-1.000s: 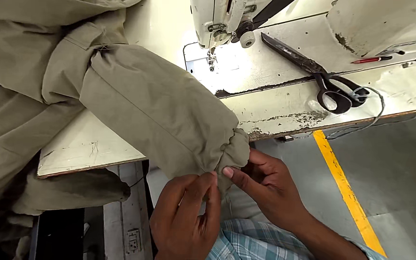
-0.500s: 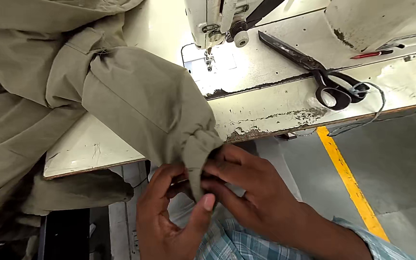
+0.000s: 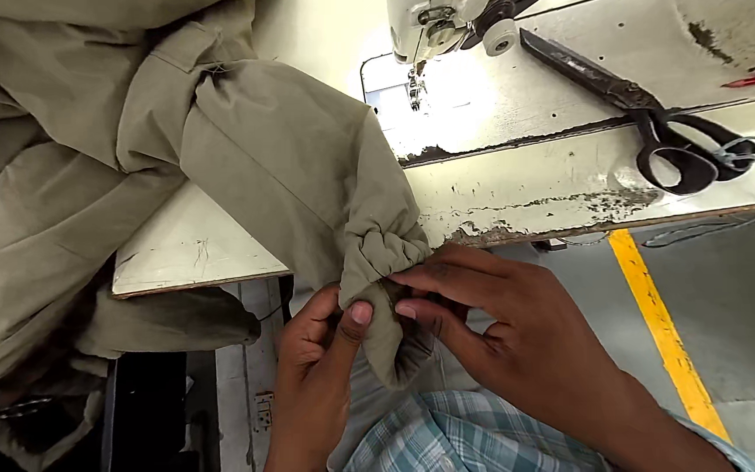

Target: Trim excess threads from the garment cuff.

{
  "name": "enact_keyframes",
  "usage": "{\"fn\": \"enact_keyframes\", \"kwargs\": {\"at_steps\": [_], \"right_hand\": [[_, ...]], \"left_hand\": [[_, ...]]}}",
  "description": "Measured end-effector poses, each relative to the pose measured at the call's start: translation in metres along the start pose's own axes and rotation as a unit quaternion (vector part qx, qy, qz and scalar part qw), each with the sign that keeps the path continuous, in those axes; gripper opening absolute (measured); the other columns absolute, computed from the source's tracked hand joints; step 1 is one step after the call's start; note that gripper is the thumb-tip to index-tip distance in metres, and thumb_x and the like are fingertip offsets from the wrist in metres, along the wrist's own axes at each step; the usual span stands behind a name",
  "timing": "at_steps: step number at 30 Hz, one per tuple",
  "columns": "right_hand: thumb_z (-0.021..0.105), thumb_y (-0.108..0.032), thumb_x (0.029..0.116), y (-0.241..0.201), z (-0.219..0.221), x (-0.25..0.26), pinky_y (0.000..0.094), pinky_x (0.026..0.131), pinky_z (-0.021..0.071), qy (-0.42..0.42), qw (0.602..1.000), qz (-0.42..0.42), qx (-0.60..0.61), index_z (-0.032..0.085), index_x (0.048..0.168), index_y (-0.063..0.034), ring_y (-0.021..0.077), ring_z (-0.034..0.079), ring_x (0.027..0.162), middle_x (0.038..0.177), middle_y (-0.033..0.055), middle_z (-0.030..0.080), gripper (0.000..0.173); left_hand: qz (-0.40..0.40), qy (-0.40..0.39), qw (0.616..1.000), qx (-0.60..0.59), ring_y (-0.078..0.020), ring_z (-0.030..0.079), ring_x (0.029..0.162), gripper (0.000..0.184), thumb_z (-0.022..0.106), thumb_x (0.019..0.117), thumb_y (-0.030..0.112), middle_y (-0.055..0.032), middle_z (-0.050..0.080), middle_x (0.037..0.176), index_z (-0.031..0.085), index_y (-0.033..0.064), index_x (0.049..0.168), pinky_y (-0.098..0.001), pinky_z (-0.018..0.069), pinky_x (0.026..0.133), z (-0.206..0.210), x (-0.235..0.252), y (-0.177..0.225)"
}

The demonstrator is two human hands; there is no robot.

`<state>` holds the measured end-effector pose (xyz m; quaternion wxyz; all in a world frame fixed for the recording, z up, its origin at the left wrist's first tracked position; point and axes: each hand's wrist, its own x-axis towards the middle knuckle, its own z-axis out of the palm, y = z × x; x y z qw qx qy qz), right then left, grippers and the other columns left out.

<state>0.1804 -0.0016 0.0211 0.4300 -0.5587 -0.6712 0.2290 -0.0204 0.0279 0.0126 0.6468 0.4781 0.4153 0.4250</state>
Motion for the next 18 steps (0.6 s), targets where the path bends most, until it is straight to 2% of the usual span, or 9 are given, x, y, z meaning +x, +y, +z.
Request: {"fn": "enact_keyframes", "kwargs": {"at_steps": [7, 18], "right_hand": [[0.071, -0.021, 0.0927, 0.0013, 0.0044, 0.0043, 0.0120, 0.049, 0.0464, 0.031, 0.993, 0.049, 0.105, 0.078, 0.094, -0.0157, -0.0041, 0.055, 0.062, 0.078, -0.0118, 0.061, 0.009], [0.068, -0.021, 0.0928, 0.0036, 0.0060, 0.0010, 0.0135, 0.053, 0.0492, 0.051, 0.989, 0.045, 0.133, 0.076, 0.093, -0.0147, -0.0026, 0.058, 0.067, 0.079, -0.0116, 0.062, 0.010]], "left_hand": [[0.019, -0.018, 1.000, 0.011, -0.0100, 0.072, 0.091, 0.022, 0.064, 0.1017, 0.022, -0.0056, 0.074, 0.100, 0.073, 0.0069, 0.115, -0.0264, 0.0610, 0.085, 0.0030, -0.0010, -0.0018], [0.020, -0.029, 0.999, 0.011, -0.0093, 0.072, 0.090, 0.023, 0.062, 0.1027, 0.022, -0.0053, 0.074, 0.100, 0.073, 0.0067, 0.116, -0.0255, 0.0608, 0.085, 0.0062, 0.0001, -0.0017]]}}
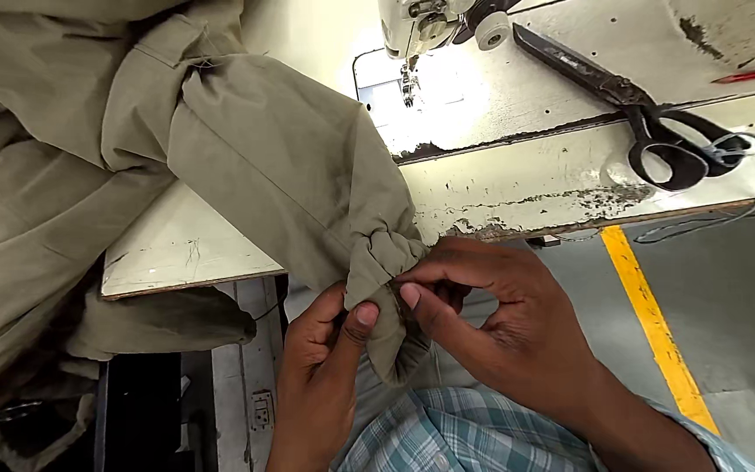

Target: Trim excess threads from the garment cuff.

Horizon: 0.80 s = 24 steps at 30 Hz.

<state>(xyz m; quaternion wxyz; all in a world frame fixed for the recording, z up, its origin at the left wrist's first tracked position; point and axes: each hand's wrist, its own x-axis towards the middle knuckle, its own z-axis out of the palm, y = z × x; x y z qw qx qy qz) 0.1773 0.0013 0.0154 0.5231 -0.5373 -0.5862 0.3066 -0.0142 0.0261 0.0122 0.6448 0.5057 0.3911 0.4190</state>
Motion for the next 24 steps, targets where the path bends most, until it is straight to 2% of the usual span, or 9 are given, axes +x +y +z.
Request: {"fn": "enact_keyframes", "kwargs": {"at_steps": [3, 6, 10, 13, 15, 18, 24], "right_hand": [[0.074, -0.022, 0.0868, 0.0000, 0.0008, 0.0003, 0.0133, 0.053, 0.0507, 0.008, 1.000, 0.003, 0.003, 0.076, 0.091, -0.0148, -0.0026, 0.059, 0.066, 0.078, -0.0116, 0.063, 0.008], [0.072, -0.017, 0.0859, 0.0015, 0.0019, 0.0007, 0.0139, 0.051, 0.0508, 0.008, 1.000, 0.011, 0.004, 0.075, 0.087, -0.0149, -0.0020, 0.059, 0.064, 0.076, -0.0108, 0.062, 0.003], [0.069, -0.014, 0.0874, 0.0055, -0.0010, 0.0001, 0.0145, 0.050, 0.0506, -0.008, 0.999, 0.021, 0.026, 0.075, 0.089, -0.0142, -0.0012, 0.059, 0.063, 0.078, -0.0098, 0.063, 0.006], [0.069, -0.021, 0.0894, 0.0046, -0.0019, -0.0021, 0.0151, 0.052, 0.0513, -0.004, 0.998, 0.028, 0.053, 0.075, 0.090, -0.0150, -0.0005, 0.060, 0.066, 0.078, -0.0102, 0.062, 0.008], [0.074, -0.023, 0.0867, 0.0044, 0.0000, -0.0027, 0.0151, 0.051, 0.0509, 0.013, 0.998, 0.036, 0.056, 0.073, 0.086, -0.0165, -0.0004, 0.060, 0.064, 0.075, -0.0104, 0.062, 0.007], [0.073, -0.018, 0.0855, 0.0047, 0.0014, -0.0015, 0.0143, 0.049, 0.0495, 0.021, 0.997, 0.052, 0.055, 0.071, 0.081, -0.0166, -0.0006, 0.059, 0.061, 0.074, -0.0096, 0.062, 0.005], [0.070, -0.017, 0.0904, 0.0058, -0.0018, -0.0030, 0.0146, 0.050, 0.0495, -0.001, 0.995, 0.070, 0.065, 0.072, 0.085, -0.0161, 0.0008, 0.059, 0.063, 0.077, -0.0084, 0.063, 0.006]], "left_hand": [[0.009, 0.004, 1.000, 0.022, -0.0084, 0.071, 0.090, 0.022, 0.062, 0.1030, 0.022, -0.0039, 0.074, 0.099, 0.073, 0.0073, 0.115, -0.0242, 0.0601, 0.085, 0.0030, -0.0007, 0.0009], [0.020, 0.002, 0.999, 0.039, -0.0086, 0.071, 0.090, 0.021, 0.061, 0.1034, 0.020, -0.0040, 0.074, 0.099, 0.073, 0.0069, 0.115, -0.0244, 0.0602, 0.085, 0.0040, -0.0011, 0.0006], [0.021, -0.002, 0.999, 0.043, -0.0091, 0.071, 0.091, 0.022, 0.061, 0.1035, 0.021, -0.0042, 0.074, 0.099, 0.072, 0.0066, 0.115, -0.0246, 0.0602, 0.085, 0.0041, -0.0005, -0.0005], [0.035, -0.010, 0.997, 0.072, -0.0083, 0.071, 0.091, 0.022, 0.061, 0.1040, 0.022, -0.0032, 0.073, 0.100, 0.072, 0.0069, 0.116, -0.0236, 0.0597, 0.085, 0.0048, -0.0003, -0.0011], [0.051, -0.013, 0.994, 0.099, -0.0062, 0.070, 0.090, 0.021, 0.060, 0.1041, 0.021, -0.0010, 0.073, 0.099, 0.072, 0.0077, 0.115, -0.0210, 0.0589, 0.084, 0.0062, 0.0000, -0.0012], [0.058, -0.009, 0.991, 0.118, -0.0054, 0.069, 0.088, 0.019, 0.060, 0.1042, 0.020, 0.0001, 0.072, 0.097, 0.072, 0.0077, 0.111, -0.0202, 0.0587, 0.082, 0.0071, -0.0003, -0.0023], [0.046, -0.011, 0.994, 0.101, -0.0061, 0.070, 0.090, 0.020, 0.060, 0.1042, 0.022, -0.0005, 0.073, 0.099, 0.072, 0.0081, 0.113, -0.0215, 0.0590, 0.084, 0.0066, -0.0013, -0.0032]]}}
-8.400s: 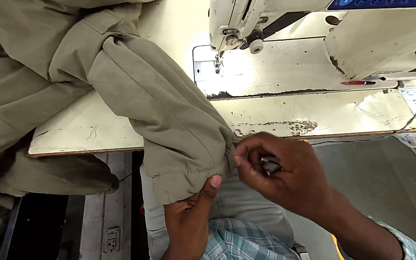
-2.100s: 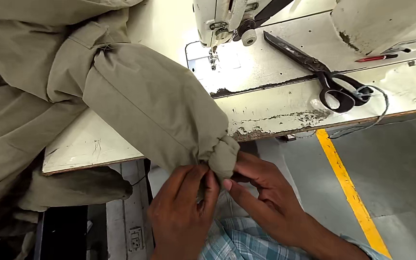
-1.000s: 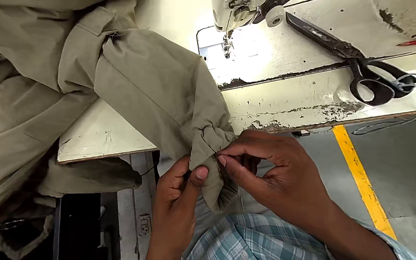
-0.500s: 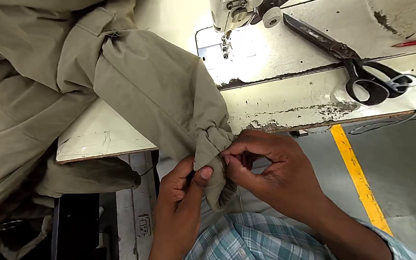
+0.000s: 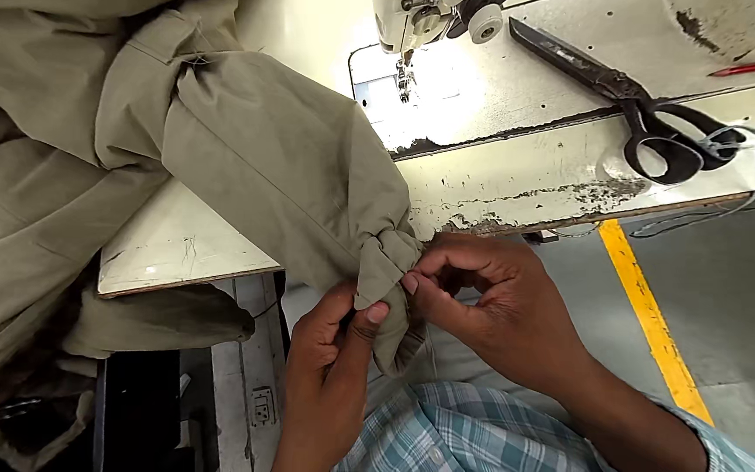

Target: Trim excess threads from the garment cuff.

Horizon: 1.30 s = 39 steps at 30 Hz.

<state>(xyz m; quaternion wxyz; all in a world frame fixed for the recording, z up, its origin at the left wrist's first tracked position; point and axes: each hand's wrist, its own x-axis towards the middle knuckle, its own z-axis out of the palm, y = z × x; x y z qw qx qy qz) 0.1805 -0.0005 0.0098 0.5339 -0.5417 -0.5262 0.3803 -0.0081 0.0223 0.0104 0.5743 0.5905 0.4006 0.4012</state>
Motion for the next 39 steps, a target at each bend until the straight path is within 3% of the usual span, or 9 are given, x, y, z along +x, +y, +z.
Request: {"fn": "enact_keyframes", "kwargs": {"at_steps": [7, 11, 14, 27, 34, 39], "right_hand": [[0.064, -0.020, 0.0980, -0.001, -0.003, -0.001, 0.0148, 0.051, 0.0497, -0.013, 1.000, -0.001, 0.007, 0.073, 0.092, -0.0142, 0.0015, 0.059, 0.065, 0.080, -0.0075, 0.062, 0.012], [0.070, -0.022, 0.0902, 0.000, -0.004, -0.003, 0.0160, 0.053, 0.0521, -0.024, 0.999, -0.006, 0.023, 0.073, 0.097, -0.0143, 0.0017, 0.060, 0.068, 0.081, -0.0085, 0.061, 0.011], [0.076, -0.020, 0.0843, 0.001, 0.000, -0.005, 0.0151, 0.052, 0.0517, -0.001, 1.000, -0.007, 0.025, 0.073, 0.095, -0.0146, 0.0011, 0.060, 0.066, 0.079, -0.0091, 0.061, 0.012], [0.068, -0.012, 0.0859, 0.004, 0.002, -0.008, 0.0160, 0.051, 0.0522, -0.004, 1.000, -0.007, 0.027, 0.073, 0.092, -0.0146, 0.0011, 0.059, 0.064, 0.078, -0.0086, 0.062, 0.008], [0.076, -0.016, 0.0809, 0.004, 0.006, -0.010, 0.0156, 0.049, 0.0503, 0.014, 1.000, 0.006, 0.027, 0.071, 0.088, -0.0167, 0.0010, 0.059, 0.062, 0.074, -0.0097, 0.061, 0.009], [0.069, -0.011, 0.0799, 0.010, 0.012, -0.009, 0.0137, 0.047, 0.0459, 0.035, 0.999, -0.021, -0.022, 0.069, 0.085, -0.0168, -0.0025, 0.054, 0.058, 0.072, -0.0111, 0.059, 0.008]], "left_hand": [[-0.044, 0.011, 0.997, -0.060, -0.0093, 0.071, 0.087, 0.022, 0.057, 0.1057, 0.021, -0.0047, 0.073, 0.097, 0.071, 0.0066, 0.115, -0.0251, 0.0611, 0.082, 0.003, 0.001, 0.003], [-0.048, 0.012, 0.997, -0.068, -0.0095, 0.071, 0.087, 0.022, 0.057, 0.1059, 0.020, -0.0053, 0.073, 0.097, 0.071, 0.0060, 0.116, -0.0252, 0.0612, 0.082, 0.004, 0.001, 0.004], [-0.050, 0.012, 0.996, -0.071, -0.0088, 0.071, 0.087, 0.022, 0.057, 0.1059, 0.020, -0.0048, 0.073, 0.096, 0.071, 0.0065, 0.115, -0.0245, 0.0611, 0.082, 0.005, 0.001, 0.004], [-0.081, 0.010, 0.992, -0.099, -0.0106, 0.072, 0.089, 0.022, 0.059, 0.1047, 0.019, -0.0068, 0.073, 0.100, 0.072, 0.0066, 0.116, -0.0269, 0.0614, 0.083, 0.002, 0.000, 0.001], [-0.076, 0.006, 0.993, -0.089, -0.0099, 0.072, 0.086, 0.021, 0.058, 0.1052, 0.019, -0.0064, 0.073, 0.097, 0.072, 0.0058, 0.115, -0.0257, 0.0613, 0.082, 0.004, -0.001, 0.000], [-0.088, 0.003, 0.991, -0.099, -0.0108, 0.072, 0.087, 0.021, 0.058, 0.1051, 0.018, -0.0070, 0.073, 0.098, 0.072, 0.0055, 0.114, -0.0272, 0.0613, 0.083, 0.001, -0.002, -0.003]]}}
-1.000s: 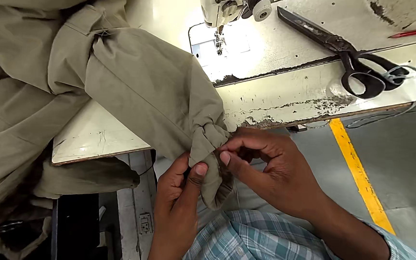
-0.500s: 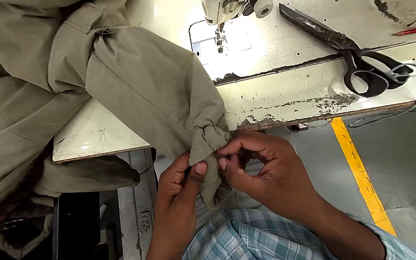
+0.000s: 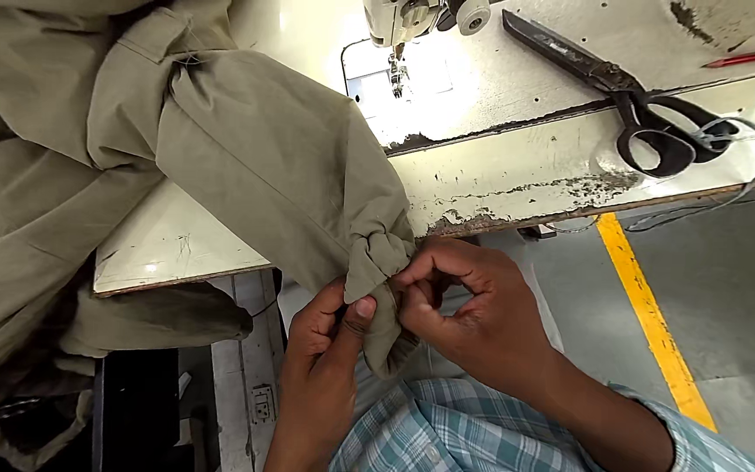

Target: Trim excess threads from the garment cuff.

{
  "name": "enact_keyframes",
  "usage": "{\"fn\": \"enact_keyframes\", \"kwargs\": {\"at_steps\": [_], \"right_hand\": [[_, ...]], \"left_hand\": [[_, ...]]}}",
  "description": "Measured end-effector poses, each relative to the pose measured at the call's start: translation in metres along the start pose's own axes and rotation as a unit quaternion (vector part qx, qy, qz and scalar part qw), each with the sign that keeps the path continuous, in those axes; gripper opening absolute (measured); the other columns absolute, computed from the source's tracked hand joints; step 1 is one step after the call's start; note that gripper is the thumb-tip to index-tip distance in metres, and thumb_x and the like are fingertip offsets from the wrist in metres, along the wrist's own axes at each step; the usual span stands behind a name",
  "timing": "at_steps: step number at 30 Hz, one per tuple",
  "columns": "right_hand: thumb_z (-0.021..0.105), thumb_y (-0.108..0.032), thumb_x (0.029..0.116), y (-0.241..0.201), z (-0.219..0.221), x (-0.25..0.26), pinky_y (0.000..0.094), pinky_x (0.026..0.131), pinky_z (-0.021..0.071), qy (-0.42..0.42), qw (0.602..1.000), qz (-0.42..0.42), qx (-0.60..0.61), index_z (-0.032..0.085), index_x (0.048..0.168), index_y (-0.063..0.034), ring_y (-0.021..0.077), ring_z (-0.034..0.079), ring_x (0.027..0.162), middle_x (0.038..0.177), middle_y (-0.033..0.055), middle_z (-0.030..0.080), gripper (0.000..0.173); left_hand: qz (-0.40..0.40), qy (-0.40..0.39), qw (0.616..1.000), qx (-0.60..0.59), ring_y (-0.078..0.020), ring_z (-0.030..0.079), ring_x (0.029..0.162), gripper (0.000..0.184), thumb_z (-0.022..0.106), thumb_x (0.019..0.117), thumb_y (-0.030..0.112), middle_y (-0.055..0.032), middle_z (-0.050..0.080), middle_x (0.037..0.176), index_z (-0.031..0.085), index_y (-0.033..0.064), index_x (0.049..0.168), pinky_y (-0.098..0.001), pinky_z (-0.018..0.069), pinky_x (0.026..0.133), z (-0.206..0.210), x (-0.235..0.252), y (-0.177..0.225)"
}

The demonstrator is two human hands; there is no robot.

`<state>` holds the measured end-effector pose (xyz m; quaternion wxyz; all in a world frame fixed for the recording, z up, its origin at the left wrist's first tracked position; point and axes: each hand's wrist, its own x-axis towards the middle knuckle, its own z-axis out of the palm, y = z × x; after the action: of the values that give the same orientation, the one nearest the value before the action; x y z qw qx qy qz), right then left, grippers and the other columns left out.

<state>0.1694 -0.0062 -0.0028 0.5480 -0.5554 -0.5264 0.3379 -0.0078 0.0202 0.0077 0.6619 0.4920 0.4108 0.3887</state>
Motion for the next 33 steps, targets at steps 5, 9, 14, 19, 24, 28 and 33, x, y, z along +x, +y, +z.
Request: {"fn": "enact_keyframes", "kwargs": {"at_steps": [5, 9, 14, 19, 24, 28, 33], "right_hand": [[0.064, -0.038, 0.1001, -0.003, -0.016, -0.008, 0.0231, 0.064, 0.0608, -0.092, 0.991, 0.060, 0.071, 0.068, 0.109, -0.0153, 0.0077, 0.068, 0.079, 0.092, -0.0053, 0.067, 0.025], [0.069, -0.042, 0.0971, -0.003, -0.028, -0.019, 0.0266, 0.077, 0.0617, -0.072, 0.962, 0.162, 0.206, 0.066, 0.123, -0.0150, 0.0115, 0.071, 0.087, 0.099, 0.0019, 0.072, 0.038], [0.067, -0.025, 0.1006, 0.008, -0.041, -0.023, 0.0282, 0.084, 0.0601, -0.035, 0.903, 0.238, 0.356, 0.071, 0.117, -0.0107, 0.0124, 0.071, 0.090, 0.103, 0.0092, 0.072, 0.022], [0.067, -0.026, 0.1003, 0.012, -0.043, -0.026, 0.0283, 0.086, 0.0600, -0.068, 0.903, 0.228, 0.356, 0.071, 0.117, -0.0118, 0.0123, 0.071, 0.093, 0.105, 0.0083, 0.072, 0.023], [0.068, -0.020, 0.0998, 0.011, -0.040, -0.028, 0.0292, 0.085, 0.0606, -0.063, 0.919, 0.209, 0.327, 0.071, 0.114, -0.0098, 0.0127, 0.071, 0.089, 0.101, 0.0087, 0.072, 0.018], [0.068, -0.014, 0.0985, 0.012, -0.036, -0.030, 0.0300, 0.083, 0.0609, -0.043, 0.931, 0.194, 0.306, 0.071, 0.116, -0.0079, 0.0140, 0.071, 0.087, 0.099, 0.0097, 0.071, 0.018], [0.069, -0.011, 0.0976, 0.008, -0.032, -0.028, 0.0268, 0.080, 0.0608, -0.041, 0.947, 0.173, 0.266, 0.070, 0.115, -0.0065, 0.0130, 0.070, 0.085, 0.097, 0.0091, 0.072, 0.018]], "left_hand": [[0.196, 0.083, 0.898, 0.384, -0.0048, 0.066, 0.086, 0.026, 0.058, 0.1049, 0.031, -0.0008, 0.067, 0.100, 0.066, 0.0077, 0.114, -0.0210, 0.0583, 0.073, 0.019, -0.008, 0.000], [0.308, 0.012, 0.791, 0.528, -0.0189, 0.063, 0.119, 0.031, 0.064, 0.0997, 0.036, -0.0080, 0.069, 0.126, 0.072, 0.0132, 0.119, -0.0347, 0.0503, 0.100, 0.040, -0.021, -0.009], [0.308, 0.002, 0.873, 0.377, -0.0117, 0.067, 0.113, 0.012, 0.070, 0.0985, 0.030, 0.0072, 0.076, 0.108, 0.076, 0.0204, 0.097, -0.0326, 0.0534, 0.102, 0.021, -0.020, -0.004], [0.314, 0.059, 0.883, 0.343, -0.0097, 0.070, 0.101, 0.009, 0.074, 0.0951, 0.022, 0.0044, 0.074, 0.108, 0.077, 0.0188, 0.103, -0.0232, 0.0606, 0.084, 0.016, -0.009, 0.006], [0.307, 0.041, 0.880, 0.359, -0.0062, 0.070, 0.089, 0.009, 0.073, 0.0930, 0.017, 0.0011, 0.073, 0.107, 0.078, 0.0128, 0.100, -0.0195, 0.0610, 0.072, 0.025, 0.005, 0.001], [0.272, 0.033, 0.899, 0.343, -0.0056, 0.070, 0.081, 0.009, 0.075, 0.0908, 0.017, 0.0022, 0.073, 0.101, 0.078, 0.0118, 0.097, -0.0207, 0.0630, 0.069, 0.022, 0.008, 0.000], [0.243, 0.018, 0.913, 0.327, -0.0096, 0.073, 0.081, 0.014, 0.078, 0.0872, 0.020, 0.0007, 0.073, 0.100, 0.079, 0.0098, 0.097, -0.0255, 0.0665, 0.068, 0.016, 0.005, 0.003]]}}
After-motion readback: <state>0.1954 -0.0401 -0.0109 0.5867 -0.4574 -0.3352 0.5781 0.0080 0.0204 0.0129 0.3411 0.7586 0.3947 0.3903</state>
